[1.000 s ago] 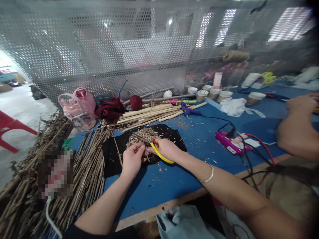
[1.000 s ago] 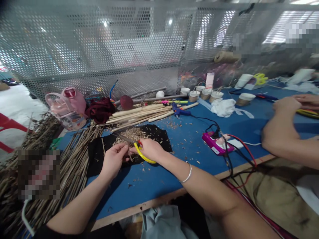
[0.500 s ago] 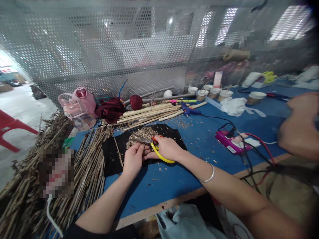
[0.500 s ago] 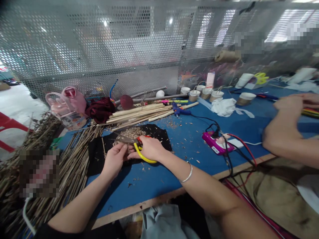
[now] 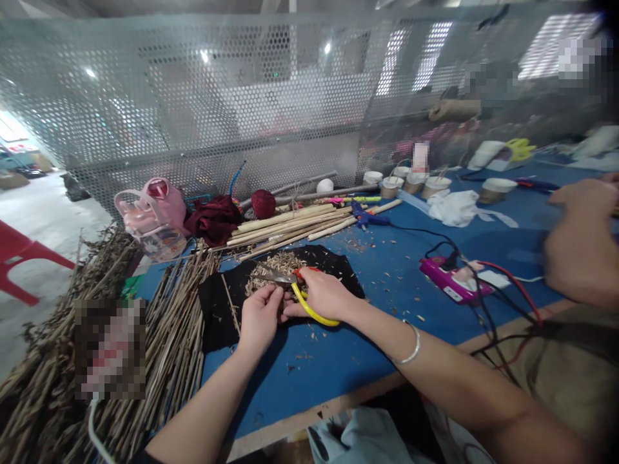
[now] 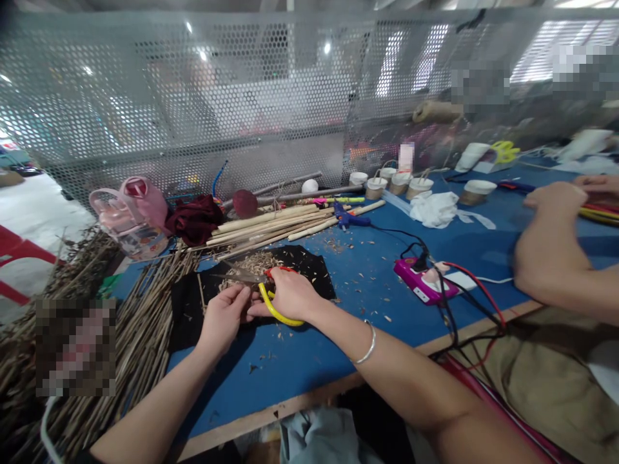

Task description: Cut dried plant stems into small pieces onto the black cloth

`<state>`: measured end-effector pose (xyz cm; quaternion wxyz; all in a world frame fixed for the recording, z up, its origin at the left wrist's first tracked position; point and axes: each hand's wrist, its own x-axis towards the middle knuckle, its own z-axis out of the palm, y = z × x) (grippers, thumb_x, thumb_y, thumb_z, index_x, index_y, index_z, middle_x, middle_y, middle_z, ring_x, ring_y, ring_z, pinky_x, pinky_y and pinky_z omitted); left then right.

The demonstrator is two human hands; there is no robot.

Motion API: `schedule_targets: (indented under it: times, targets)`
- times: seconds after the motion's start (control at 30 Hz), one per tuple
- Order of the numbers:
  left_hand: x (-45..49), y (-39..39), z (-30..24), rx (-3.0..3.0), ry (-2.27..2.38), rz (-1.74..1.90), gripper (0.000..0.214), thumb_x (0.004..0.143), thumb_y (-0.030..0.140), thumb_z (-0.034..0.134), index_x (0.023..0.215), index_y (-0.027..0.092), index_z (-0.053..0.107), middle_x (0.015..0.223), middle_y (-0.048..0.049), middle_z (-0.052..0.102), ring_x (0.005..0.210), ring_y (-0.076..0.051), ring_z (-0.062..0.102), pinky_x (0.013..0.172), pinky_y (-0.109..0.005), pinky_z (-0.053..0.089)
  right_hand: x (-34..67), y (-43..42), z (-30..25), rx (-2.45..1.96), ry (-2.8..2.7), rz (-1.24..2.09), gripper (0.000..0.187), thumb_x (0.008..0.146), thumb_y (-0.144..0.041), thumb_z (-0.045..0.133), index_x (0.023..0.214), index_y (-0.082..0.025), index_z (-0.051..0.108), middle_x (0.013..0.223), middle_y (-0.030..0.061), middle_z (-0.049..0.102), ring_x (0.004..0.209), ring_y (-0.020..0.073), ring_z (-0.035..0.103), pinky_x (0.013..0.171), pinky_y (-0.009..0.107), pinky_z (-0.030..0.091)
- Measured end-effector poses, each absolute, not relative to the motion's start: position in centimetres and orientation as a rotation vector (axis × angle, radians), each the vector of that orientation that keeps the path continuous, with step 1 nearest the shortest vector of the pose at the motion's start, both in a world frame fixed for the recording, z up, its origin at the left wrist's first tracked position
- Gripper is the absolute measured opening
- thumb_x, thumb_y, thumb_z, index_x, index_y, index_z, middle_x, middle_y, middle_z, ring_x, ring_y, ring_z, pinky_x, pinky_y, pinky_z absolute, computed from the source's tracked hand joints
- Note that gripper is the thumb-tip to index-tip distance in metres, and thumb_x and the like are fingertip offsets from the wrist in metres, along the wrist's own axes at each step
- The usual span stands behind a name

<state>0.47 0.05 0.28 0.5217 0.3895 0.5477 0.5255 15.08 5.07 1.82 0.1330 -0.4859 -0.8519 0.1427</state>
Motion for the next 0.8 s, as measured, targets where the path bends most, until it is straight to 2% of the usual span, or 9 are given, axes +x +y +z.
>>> schedule_targets:
  times: [0.13, 0.37, 0.5, 0.67, 0.8]
  targets:
    - [0.63, -0.1, 0.47, 0.954, 1.289, 1.253, 0.03, 0.069, 0.042, 0.061, 0.073, 0.013, 0.062, 0.068, -0.0039, 0.065, 0.048, -0.008, 0.053, 0.041, -0.017, 0.043, 15.07, 4.96, 1.85, -1.327, -2.461, 0.359, 0.069, 0.05, -0.071, 0.061, 0.09, -0.016, 0.048, 0.084, 0.008, 0.059, 0.077, 0.0213, 0.057, 0.062, 0.027, 0.036]
    - [0.32, -0.12, 0.6, 0.998, 1.38, 1.261, 0.037, 0.066, 0.045, 0.061, 0.087, 0.014, 0.066, 0.074, -0.0043, 0.067, 0.047, -0.009, 0.053, 0.038, -0.018, 0.043, 14.76, 4.79, 1.78, -1.445, -2.482, 0.373, 0.059, 0.064, -0.071, 0.05, 0.092, -0.018, 0.047, 0.079, 0.0055, 0.062, 0.069, 0.0196, 0.059, 0.054, 0.025, 0.031]
    - [0.28, -0.11, 0.58, 1.005, 1.426, 1.255, 0.038, 0.068, 0.044, 0.06, 0.092, 0.015, 0.066, 0.076, -0.0042, 0.068, 0.049, -0.01, 0.054, 0.039, -0.019, 0.044, 14.69, 4.82, 1.73, -1.464, -2.491, 0.397, 0.059, 0.064, -0.074, 0.047, 0.088, -0.019, 0.049, 0.078, 0.0054, 0.063, 0.066, 0.0189, 0.059, 0.051, 0.024, 0.029]
    - [0.2, -0.1, 0.69, 1.043, 1.433, 1.238, 0.033, 0.07, 0.042, 0.058, 0.086, 0.013, 0.066, 0.071, -0.0036, 0.066, 0.046, -0.009, 0.052, 0.038, -0.019, 0.044, 14.7, 5.12, 1.48, -1.501, -2.506, 0.386, 0.061, 0.063, -0.076, 0.044, 0.084, -0.02, 0.051, 0.077, 0.0064, 0.064, 0.066, 0.0196, 0.059, 0.05, 0.024, 0.029]
    - [0.05, -0.08, 0.49, 1.037, 1.422, 1.24, 0.032, 0.07, 0.041, 0.059, 0.087, 0.015, 0.065, 0.071, -0.0036, 0.066, 0.053, -0.012, 0.056, 0.04, -0.019, 0.045, 14.76, 5.57, 1.11, -1.518, -2.52, 0.379, 0.059, 0.065, -0.075, 0.043, 0.082, -0.02, 0.053, 0.075, 0.0059, 0.064, 0.066, 0.0195, 0.06, 0.05, 0.024, 0.029]
